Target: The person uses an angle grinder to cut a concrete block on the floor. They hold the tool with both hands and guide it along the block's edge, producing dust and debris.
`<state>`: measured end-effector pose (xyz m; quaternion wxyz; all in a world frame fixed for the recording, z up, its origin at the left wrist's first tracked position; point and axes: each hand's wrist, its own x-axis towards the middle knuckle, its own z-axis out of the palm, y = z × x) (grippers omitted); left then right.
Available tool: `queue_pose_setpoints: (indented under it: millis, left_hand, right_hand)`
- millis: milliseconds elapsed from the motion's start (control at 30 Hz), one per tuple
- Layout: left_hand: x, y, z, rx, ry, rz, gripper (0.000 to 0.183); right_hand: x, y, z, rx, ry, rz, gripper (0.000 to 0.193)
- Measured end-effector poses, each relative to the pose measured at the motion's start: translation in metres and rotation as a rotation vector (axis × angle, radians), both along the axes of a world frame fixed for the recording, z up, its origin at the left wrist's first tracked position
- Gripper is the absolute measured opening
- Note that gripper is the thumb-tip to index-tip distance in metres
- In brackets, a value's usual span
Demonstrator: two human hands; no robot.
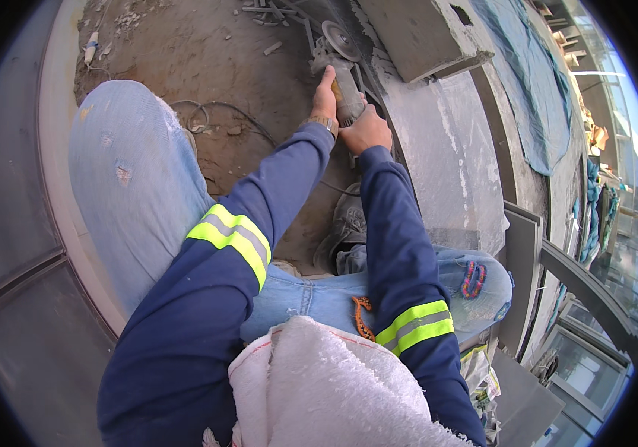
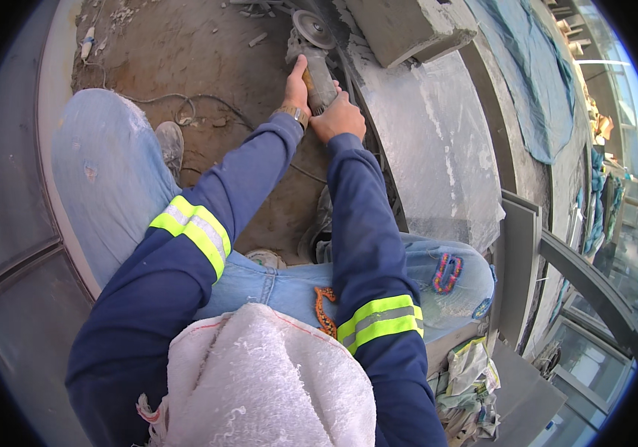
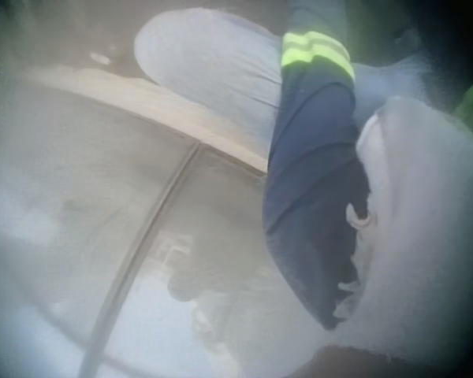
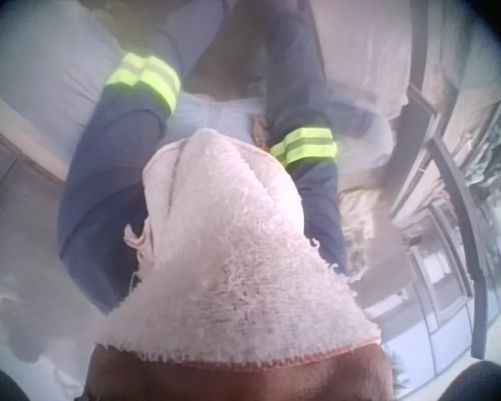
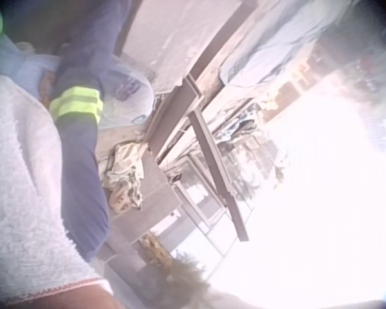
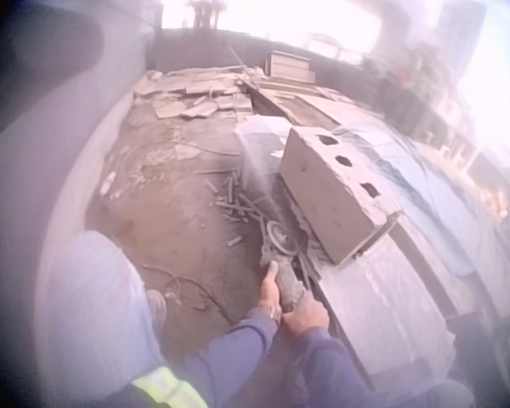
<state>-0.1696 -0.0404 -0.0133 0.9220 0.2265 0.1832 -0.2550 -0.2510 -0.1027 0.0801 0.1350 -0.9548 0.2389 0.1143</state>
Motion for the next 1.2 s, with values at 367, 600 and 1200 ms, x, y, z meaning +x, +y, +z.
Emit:
queue_pose_setpoints:
  millis: [367, 600, 1200]
  left_hand:
    - [0.012, 0.003, -0.005, -0.013, -0.017, -0.001, 0.064]
    - [0.014, 0.004, 0.005, -0.017, 0.002, 0.006, 0.055]
    - [0.029, 0.002, -0.002, 0.026, -0.012, 0.033, 0.058]
  right_hand:
    - [0.011, 0.003, -0.006, -0.020, -0.041, 0.006, 0.082]
    - [0.016, 0.005, -0.005, -0.031, -0.045, -0.007, 0.082]
    - [0.030, 0.006, -0.008, -0.027, -0.050, 0.012, 0.084]
